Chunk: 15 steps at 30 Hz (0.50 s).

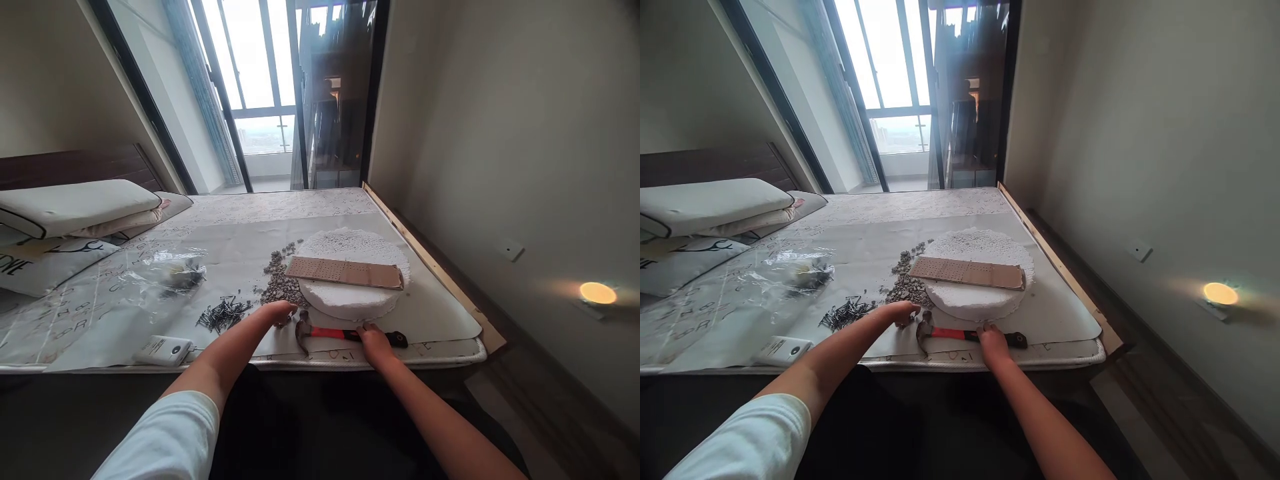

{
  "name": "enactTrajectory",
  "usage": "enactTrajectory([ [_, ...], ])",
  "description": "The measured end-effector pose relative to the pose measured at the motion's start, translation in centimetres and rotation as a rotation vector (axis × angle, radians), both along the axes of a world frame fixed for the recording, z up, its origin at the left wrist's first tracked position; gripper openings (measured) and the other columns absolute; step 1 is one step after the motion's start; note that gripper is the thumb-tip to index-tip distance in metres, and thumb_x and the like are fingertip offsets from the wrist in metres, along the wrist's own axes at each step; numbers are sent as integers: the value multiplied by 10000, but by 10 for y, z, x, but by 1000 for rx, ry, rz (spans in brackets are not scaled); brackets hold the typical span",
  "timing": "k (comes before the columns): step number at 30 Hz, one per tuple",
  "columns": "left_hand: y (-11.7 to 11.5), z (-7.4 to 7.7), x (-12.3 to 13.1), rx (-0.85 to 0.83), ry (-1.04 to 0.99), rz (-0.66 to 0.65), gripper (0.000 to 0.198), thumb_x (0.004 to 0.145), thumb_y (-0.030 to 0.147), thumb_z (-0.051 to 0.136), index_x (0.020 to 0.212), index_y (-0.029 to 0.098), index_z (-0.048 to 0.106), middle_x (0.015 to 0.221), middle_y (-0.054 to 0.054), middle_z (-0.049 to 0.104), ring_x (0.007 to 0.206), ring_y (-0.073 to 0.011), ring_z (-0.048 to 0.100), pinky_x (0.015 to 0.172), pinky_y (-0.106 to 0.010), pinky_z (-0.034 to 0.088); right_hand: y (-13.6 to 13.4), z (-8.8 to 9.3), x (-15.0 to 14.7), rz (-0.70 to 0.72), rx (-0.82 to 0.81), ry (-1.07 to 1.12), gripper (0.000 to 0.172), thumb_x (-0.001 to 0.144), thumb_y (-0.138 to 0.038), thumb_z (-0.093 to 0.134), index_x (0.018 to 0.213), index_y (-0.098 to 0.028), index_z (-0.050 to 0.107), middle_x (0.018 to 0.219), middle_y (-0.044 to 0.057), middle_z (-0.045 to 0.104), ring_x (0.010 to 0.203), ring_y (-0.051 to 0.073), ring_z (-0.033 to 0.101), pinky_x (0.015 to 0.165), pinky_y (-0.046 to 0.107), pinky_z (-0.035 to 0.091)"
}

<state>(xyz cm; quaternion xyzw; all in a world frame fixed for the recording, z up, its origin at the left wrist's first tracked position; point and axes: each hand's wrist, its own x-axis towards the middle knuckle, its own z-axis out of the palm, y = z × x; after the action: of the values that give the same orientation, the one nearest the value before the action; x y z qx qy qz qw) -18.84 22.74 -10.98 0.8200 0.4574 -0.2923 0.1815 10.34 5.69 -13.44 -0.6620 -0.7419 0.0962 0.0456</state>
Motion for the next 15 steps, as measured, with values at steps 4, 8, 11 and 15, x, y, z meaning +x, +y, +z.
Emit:
enactTrajectory([
  [4, 1, -4, -1, 24, 17, -35, 483, 544, 59, 571, 1002, 207, 544, 611, 25, 549, 519, -153, 554, 533, -267, 470, 1, 0, 0, 8, 0, -5, 375, 778, -21, 368, 1029, -150, 615, 1053, 125, 627, 1002, 253, 530, 773, 291, 372],
  [8, -4, 0, 1, 18, 6, 34, 421, 558, 44, 553, 954, 189, 545, 724, -14, 600, 533, -144, 566, 521, -259, 474, 0, -3, 1, 6, 7, -8, 391, 772, -5, 360, 1025, -161, 614, 1057, 115, 622, 998, 242, 532, 769, 286, 379],
  [11, -10, 8, 7, 5, 42, 99, 407, 561, 19, 550, 943, 162, 545, 720, -31, 613, 555, -155, 581, 544, -273, 486, 0, -4, 1, 9, 12, -4, 390, 762, -3, 373, 1030, -157, 612, 1069, 119, 617, 1000, 242, 532, 769, 288, 384],
  [15, -15, 15, 14, 21, 58, 151, 370, 567, 2, 557, 906, 149, 544, 672, -26, 607, 595, -177, 607, 590, -295, 503, 2, -5, 1, 8, 15, 5, 375, 770, -14, 378, 1025, -148, 618, 1068, 130, 622, 999, 250, 538, 780, 300, 390],
])
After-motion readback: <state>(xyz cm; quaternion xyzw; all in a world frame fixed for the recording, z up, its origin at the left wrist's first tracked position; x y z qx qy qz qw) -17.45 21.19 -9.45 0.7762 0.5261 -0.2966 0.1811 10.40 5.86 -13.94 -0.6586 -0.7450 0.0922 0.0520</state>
